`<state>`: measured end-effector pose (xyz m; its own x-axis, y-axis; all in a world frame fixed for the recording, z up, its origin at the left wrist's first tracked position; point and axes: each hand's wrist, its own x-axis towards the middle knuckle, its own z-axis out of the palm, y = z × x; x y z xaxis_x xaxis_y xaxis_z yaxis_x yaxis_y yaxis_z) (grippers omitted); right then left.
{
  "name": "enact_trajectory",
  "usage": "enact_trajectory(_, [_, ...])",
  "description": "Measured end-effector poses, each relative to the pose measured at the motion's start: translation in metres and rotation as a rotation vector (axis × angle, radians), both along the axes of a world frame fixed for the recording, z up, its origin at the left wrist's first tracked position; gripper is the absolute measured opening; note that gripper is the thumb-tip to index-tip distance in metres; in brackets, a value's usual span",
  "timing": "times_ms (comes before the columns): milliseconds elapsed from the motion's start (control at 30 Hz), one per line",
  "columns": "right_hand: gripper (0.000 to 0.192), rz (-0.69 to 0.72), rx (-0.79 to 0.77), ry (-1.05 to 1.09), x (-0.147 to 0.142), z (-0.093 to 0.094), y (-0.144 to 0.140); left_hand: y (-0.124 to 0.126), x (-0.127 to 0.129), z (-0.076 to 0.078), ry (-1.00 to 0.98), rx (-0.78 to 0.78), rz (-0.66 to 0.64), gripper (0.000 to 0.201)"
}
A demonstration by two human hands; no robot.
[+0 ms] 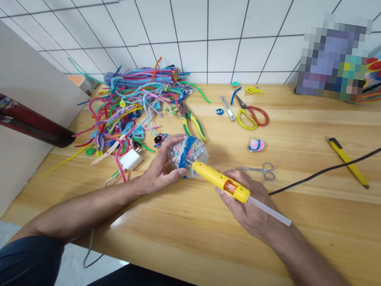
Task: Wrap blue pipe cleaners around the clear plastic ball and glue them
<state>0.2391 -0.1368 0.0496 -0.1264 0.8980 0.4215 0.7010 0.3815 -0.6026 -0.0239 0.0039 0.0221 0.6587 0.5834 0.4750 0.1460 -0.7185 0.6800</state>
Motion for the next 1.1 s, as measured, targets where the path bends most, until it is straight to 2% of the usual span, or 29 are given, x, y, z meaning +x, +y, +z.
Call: enact_trajectory(1100, [0.004,0.022,-0.044,-0.004,0.0007,0.0022,-0.0010,0.0011,0.0022,-0.0011,-0.039,0.005,-0.014,0.072])
